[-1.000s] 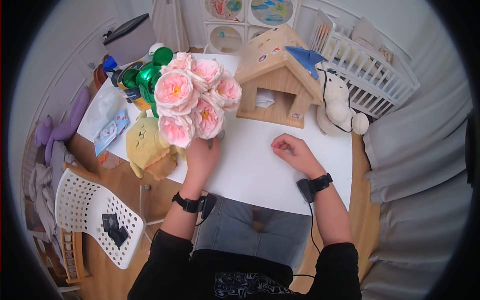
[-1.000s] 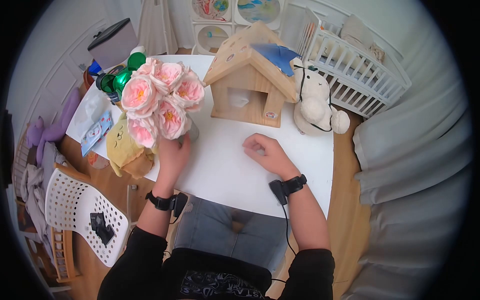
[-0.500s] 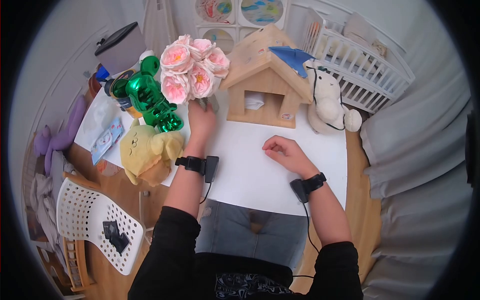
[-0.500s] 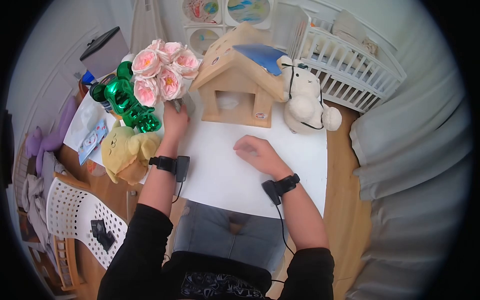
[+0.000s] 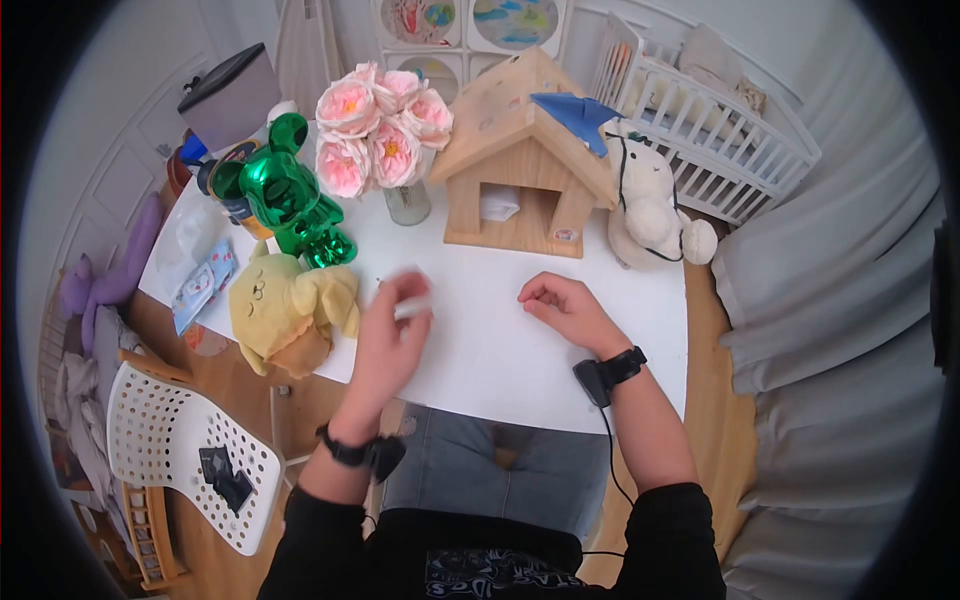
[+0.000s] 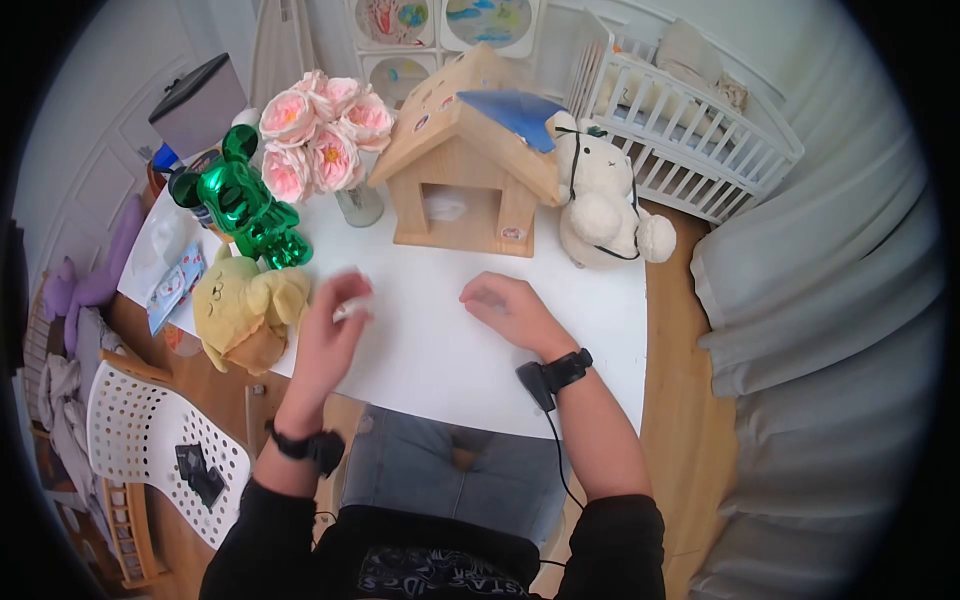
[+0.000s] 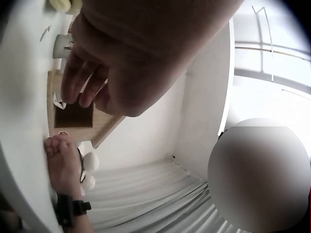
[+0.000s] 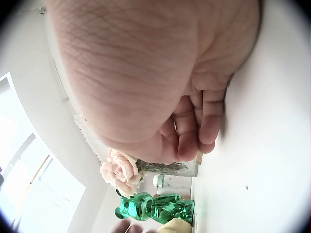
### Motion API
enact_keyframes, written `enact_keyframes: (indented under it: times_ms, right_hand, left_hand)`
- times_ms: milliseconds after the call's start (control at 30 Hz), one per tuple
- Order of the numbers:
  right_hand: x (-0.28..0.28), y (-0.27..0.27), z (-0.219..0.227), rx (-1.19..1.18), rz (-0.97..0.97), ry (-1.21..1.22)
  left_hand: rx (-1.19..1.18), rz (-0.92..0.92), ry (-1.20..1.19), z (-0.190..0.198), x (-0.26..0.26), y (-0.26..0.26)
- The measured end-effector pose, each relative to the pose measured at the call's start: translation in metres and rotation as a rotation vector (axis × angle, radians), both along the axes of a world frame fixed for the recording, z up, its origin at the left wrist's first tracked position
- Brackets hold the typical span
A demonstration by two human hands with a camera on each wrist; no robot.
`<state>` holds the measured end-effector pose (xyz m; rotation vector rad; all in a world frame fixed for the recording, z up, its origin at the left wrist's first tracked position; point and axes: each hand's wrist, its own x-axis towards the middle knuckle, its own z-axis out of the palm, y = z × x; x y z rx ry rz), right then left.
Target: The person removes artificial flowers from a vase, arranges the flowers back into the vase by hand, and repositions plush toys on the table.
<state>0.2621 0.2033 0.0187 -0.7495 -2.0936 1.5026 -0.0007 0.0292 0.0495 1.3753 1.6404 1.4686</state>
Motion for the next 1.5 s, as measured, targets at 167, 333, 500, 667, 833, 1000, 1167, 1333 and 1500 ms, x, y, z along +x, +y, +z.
enact_keyframes:
  times_ms: [167, 333, 500, 667, 833, 1000, 1167, 1333, 1500]
  right_hand:
    - [0.000, -0.001, -0.009, -0.009, 0.002, 0.022]
    - [-0.003, -0.001, -0.007, 0.002, -0.002, 0.033]
    - [-0.002, 0.000, -0.010, 0.014, -0.013, 0.024]
    - [-0.002, -0.001, -0.014, -0.031, -0.026, 0.091]
    - [-0.002, 0.001, -0.013, -0.033, -0.039, 0.036]
    - [-0.002, 0.001, -0.007, 0.039, -0.005, -0.011]
    - [-0.002, -0.004, -0.003, 0.036, 0.028, 0.034]
    - [-0.001, -0.013, 0.017, -0.050, 0.257, 0.031]
    - [0.002, -0.005, -0.015, -0.092, 0.164, 0.089]
  left_hand:
    - [0.034, 0.220, 0.423, 0.049, -0.041, -0.088]
    - [0.236, 0.813, 0.544, 0.047, -0.207, -0.108]
    - [-0.012, 0.655, 0.309, -0.004, -0.288, -0.081]
    - [-0.249, 0.396, -0.142, -0.022, -0.281, -0.078]
    - [-0.078, 0.356, -0.321, -0.006, -0.208, -0.096]
    - [-0.004, 0.277, -0.363, 0.008, -0.136, -0.103]
    - [-0.034, 0.284, -0.187, -0.004, -0.075, -0.088]
    - [-0.018, 0.224, 0.037, -0.022, -0.030, -0.050]
    - [-0.109, 0.177, -0.216, 0.000, 0.005, -0.020]
